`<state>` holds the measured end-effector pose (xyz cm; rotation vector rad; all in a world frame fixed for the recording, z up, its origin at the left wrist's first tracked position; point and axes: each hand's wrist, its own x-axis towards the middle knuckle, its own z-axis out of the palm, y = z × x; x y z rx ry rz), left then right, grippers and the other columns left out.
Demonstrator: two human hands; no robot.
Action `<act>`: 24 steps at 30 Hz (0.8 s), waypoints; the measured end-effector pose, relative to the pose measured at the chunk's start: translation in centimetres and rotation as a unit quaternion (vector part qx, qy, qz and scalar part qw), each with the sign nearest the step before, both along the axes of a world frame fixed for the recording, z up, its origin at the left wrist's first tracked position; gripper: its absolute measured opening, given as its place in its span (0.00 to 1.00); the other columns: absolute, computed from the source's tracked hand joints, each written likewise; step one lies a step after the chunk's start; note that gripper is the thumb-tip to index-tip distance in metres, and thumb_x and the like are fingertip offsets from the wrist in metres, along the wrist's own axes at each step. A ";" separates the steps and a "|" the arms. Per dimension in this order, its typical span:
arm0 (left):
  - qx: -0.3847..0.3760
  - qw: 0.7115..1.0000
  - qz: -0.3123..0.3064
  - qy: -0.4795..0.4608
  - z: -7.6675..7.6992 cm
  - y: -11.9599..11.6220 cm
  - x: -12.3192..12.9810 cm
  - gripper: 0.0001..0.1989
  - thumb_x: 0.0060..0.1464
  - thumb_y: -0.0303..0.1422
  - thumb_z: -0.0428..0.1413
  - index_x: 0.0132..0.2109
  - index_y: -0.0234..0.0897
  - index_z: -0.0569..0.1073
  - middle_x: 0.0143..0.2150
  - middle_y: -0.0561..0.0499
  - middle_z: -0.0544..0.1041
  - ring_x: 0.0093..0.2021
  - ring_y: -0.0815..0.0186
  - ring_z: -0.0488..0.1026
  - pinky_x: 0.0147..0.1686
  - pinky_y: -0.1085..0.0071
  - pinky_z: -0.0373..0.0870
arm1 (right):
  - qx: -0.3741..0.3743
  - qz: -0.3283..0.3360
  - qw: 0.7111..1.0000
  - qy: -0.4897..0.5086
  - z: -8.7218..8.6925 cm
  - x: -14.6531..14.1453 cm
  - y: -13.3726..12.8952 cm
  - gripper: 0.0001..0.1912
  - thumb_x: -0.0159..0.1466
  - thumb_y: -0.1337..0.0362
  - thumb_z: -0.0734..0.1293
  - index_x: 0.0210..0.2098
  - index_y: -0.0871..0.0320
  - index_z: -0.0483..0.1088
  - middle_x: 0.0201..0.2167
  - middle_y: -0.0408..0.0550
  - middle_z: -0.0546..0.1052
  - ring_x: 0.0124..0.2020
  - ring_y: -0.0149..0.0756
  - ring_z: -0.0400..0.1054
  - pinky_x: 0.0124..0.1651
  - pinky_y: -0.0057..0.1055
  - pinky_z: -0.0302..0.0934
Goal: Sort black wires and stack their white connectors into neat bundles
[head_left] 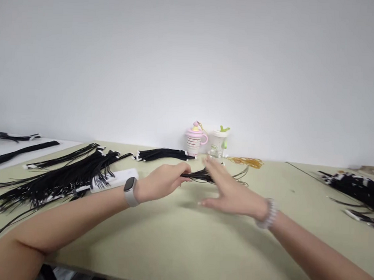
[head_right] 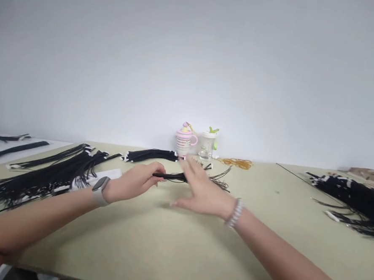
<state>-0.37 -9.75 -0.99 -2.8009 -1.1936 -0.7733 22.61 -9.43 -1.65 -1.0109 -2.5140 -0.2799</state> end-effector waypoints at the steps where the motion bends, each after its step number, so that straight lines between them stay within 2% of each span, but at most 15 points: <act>1: 0.016 0.999 -0.027 -0.011 0.0 -0.1 0.0 0.12 0.57 0.35 0.43 0.45 0.39 0.65 0.42 0.47 0.74 0.42 0.63 0.70 0.40 0.69 0.63 | 0.011 -0.009 0.999 -0.030 -0.7 -0.1 0.3 0.28 0.59 0.53 0.62 0.56 0.57 0.56 0.51 0.53 0.66 0.49 0.40 0.61 0.48 0.36 0.57; 4: -0.004 0.997 -0.055 -0.056 0.0 -0.2 0.2 0.13 0.56 0.34 0.44 0.43 0.39 0.70 0.41 0.47 0.74 0.42 0.64 0.70 0.43 0.69 0.63 | 0.051 -0.071 0.991 -0.105 -2.3 0.4 0.9 0.17 0.62 0.64 0.57 0.51 0.55 0.62 0.33 0.48 0.74 0.31 0.32 0.67 0.33 0.27 0.55; 5: -0.039 0.994 -0.049 -0.086 0.0 -0.2 0.3 0.13 0.56 0.35 0.45 0.41 0.38 0.72 0.39 0.47 0.75 0.40 0.64 0.71 0.41 0.70 0.64 | 0.060 -0.092 0.988 -0.112 -2.6 1.0 0.9 0.17 0.62 0.69 0.55 0.49 0.56 0.64 0.28 0.47 0.74 0.26 0.31 0.65 0.30 0.27 0.52; 7: -0.142 0.978 -0.038 -0.147 -0.2 -0.2 0.5 0.13 0.54 0.38 0.48 0.40 0.38 0.73 0.36 0.48 0.75 0.35 0.65 0.71 0.36 0.71 0.66 | 0.090 -0.108 0.982 -0.122 -2.7 2.4 0.5 0.20 0.59 0.75 0.54 0.49 0.57 0.64 0.24 0.48 0.72 0.23 0.31 0.63 0.28 0.28 0.48; 10: -0.296 0.931 -0.043 -0.208 -0.8 -0.3 1.0 0.17 0.51 0.41 0.50 0.42 0.36 0.74 0.35 0.48 0.75 0.35 0.66 0.71 0.36 0.71 0.66 | 0.137 -0.105 0.975 -0.143 -2.1 4.3 -0.6 0.22 0.59 0.76 0.54 0.50 0.56 0.64 0.24 0.48 0.70 0.22 0.30 0.60 0.28 0.29 0.46; 11: -0.334 0.914 -0.044 -0.227 -1.1 -0.3 1.2 0.17 0.51 0.40 0.51 0.43 0.35 0.74 0.36 0.48 0.75 0.35 0.67 0.70 0.37 0.71 0.66 | 0.123 -0.099 0.978 -0.134 -1.8 4.6 -0.9 0.19 0.60 0.73 0.55 0.49 0.56 0.65 0.24 0.48 0.70 0.23 0.30 0.60 0.28 0.29 0.46; 12: -0.362 0.896 -0.043 -0.254 -1.3 -0.4 1.3 0.16 0.50 0.39 0.52 0.44 0.35 0.73 0.39 0.47 0.75 0.36 0.67 0.70 0.39 0.70 0.66 | 0.078 -0.088 0.986 -0.114 -1.6 4.7 -1.1 0.15 0.62 0.68 0.55 0.47 0.56 0.66 0.24 0.47 0.70 0.23 0.30 0.59 0.28 0.29 0.46; 14: -0.400 0.859 -0.040 -0.317 -1.8 -0.5 1.7 0.17 0.47 0.33 0.54 0.46 0.35 0.70 0.45 0.46 0.73 0.39 0.68 0.70 0.42 0.70 0.66 | -0.095 -0.047 0.993 -0.044 -1.4 4.4 -1.2 0.15 0.63 0.57 0.56 0.38 0.58 0.69 0.22 0.44 0.68 0.22 0.28 0.57 0.27 0.27 0.47; 16: -0.403 0.836 -0.033 -0.371 -2.0 -0.7 2.0 0.21 0.44 0.28 0.56 0.48 0.36 0.66 0.48 0.45 0.71 0.42 0.68 0.70 0.43 0.70 0.65 | -0.260 -0.005 0.964 0.053 -1.6 3.5 -1.1 0.21 0.62 0.51 0.54 0.28 0.60 0.67 0.20 0.42 0.64 0.21 0.26 0.54 0.26 0.25 0.48; 17: -0.397 0.831 -0.033 -0.387 -2.0 -0.8 2.1 0.22 0.43 0.27 0.56 0.49 0.36 0.65 0.48 0.45 0.71 0.42 0.68 0.70 0.44 0.69 0.65 | -0.307 0.005 0.946 0.100 -1.8 2.9 -1.0 0.23 0.63 0.51 0.52 0.25 0.61 0.65 0.20 0.41 0.63 0.21 0.26 0.53 0.25 0.24 0.48; 20: -0.374 0.843 -0.031 -0.385 -1.8 -1.1 2.5 0.22 0.42 0.27 0.57 0.46 0.35 0.64 0.39 0.48 0.73 0.40 0.67 0.71 0.41 0.69 0.66 | -0.302 -0.002 0.936 0.180 -2.4 0.7 -0.8 0.21 0.63 0.53 0.52 0.24 0.61 0.63 0.22 0.41 0.63 0.24 0.26 0.54 0.28 0.24 0.50; 24: -0.354 0.876 0.016 -0.328 -1.5 -1.4 2.6 0.20 0.40 0.28 0.58 0.44 0.35 0.66 0.31 0.52 0.73 0.31 0.68 0.71 0.32 0.72 0.66 | -0.306 0.007 0.928 0.214 -2.5 -1.4 -1.0 0.18 0.62 0.56 0.53 0.26 0.61 0.65 0.20 0.41 0.62 0.22 0.25 0.53 0.26 0.23 0.49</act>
